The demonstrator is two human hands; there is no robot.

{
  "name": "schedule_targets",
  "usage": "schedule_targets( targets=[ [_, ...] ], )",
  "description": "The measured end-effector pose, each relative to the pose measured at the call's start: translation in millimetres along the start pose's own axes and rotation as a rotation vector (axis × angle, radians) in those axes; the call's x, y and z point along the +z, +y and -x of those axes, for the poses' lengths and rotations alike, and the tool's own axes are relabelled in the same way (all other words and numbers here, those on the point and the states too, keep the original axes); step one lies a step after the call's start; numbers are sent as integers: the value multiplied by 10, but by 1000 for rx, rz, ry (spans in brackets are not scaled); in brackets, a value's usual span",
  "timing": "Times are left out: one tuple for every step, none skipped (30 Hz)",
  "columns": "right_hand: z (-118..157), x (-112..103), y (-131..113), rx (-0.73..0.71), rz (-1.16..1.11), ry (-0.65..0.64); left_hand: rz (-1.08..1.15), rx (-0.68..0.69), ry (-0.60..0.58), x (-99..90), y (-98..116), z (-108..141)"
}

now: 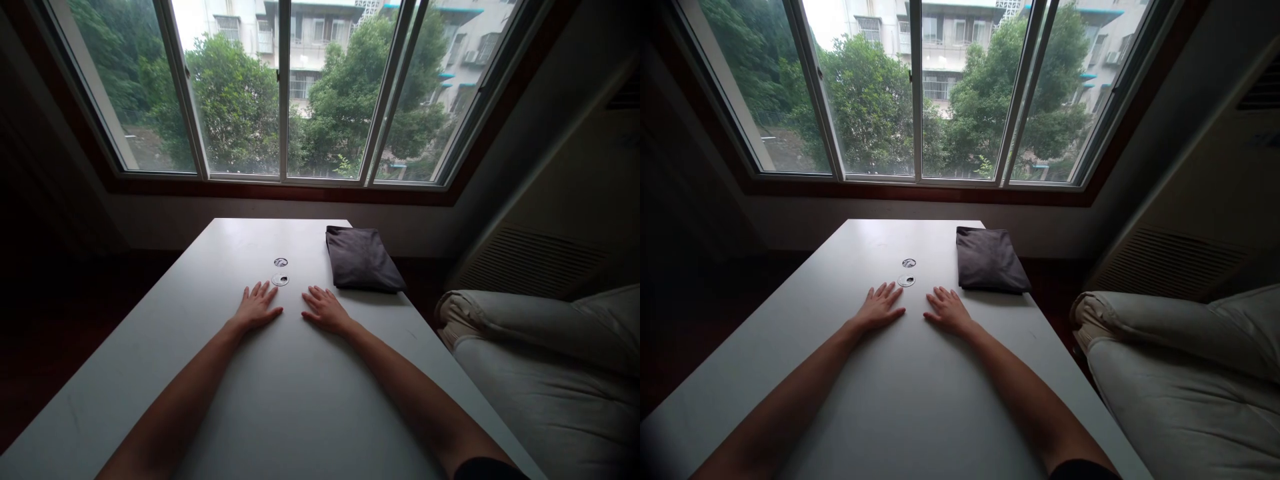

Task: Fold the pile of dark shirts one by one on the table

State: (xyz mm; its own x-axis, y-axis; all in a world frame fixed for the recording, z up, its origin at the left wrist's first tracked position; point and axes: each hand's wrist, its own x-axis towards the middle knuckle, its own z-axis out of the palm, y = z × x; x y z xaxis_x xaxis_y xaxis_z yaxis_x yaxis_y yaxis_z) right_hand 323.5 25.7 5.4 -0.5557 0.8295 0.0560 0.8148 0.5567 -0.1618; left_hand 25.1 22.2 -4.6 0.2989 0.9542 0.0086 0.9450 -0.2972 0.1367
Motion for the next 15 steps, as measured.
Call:
schedule_targets(
  targets=[
    [9, -1, -3, -4, 3, -6, -1, -4, 5, 4, 1, 9],
    [16, -6, -9, -9, 6, -16, -1, -9, 8, 6, 5, 15],
    [21, -13, -19, -14, 9, -31, -1, -15, 10, 5, 13, 19],
    [24, -21, -29, -19, 12, -50, 2, -16, 10, 1, 21, 23],
    [25, -30, -39, -22, 15, -69, 5, -13, 9, -4, 28, 27],
    [24, -37, -47, -22, 16, -89, 8, -9, 6, -11, 34, 32],
    [22, -41, -53, -22, 17, -107, 10, -3, 3, -18, 39, 37],
    [19, -42, -57, -22, 16, -121, 10, 3, -1, -24, 42, 43],
    [16, -40, -59, -23, 15, -130, 10, 6, -5, -29, 43, 48],
    [12, -35, -60, -24, 16, -136, 9, 8, -8, -33, 43, 52],
    [10, -28, -61, -24, 17, -139, 8, 8, -10, -36, 43, 56],
    [7, -20, -61, -23, 21, -139, 7, 8, -11, -37, 43, 59],
    [6, -13, -60, -20, 26, -137, 6, 9, -11, -38, 43, 60],
    [6, -8, -59, -16, 32, -135, 5, 8, -11, -38, 43, 62],
    [6, -5, -57, -13, 36, -133, 4, 6, -11, -37, 45, 62]
  ],
)
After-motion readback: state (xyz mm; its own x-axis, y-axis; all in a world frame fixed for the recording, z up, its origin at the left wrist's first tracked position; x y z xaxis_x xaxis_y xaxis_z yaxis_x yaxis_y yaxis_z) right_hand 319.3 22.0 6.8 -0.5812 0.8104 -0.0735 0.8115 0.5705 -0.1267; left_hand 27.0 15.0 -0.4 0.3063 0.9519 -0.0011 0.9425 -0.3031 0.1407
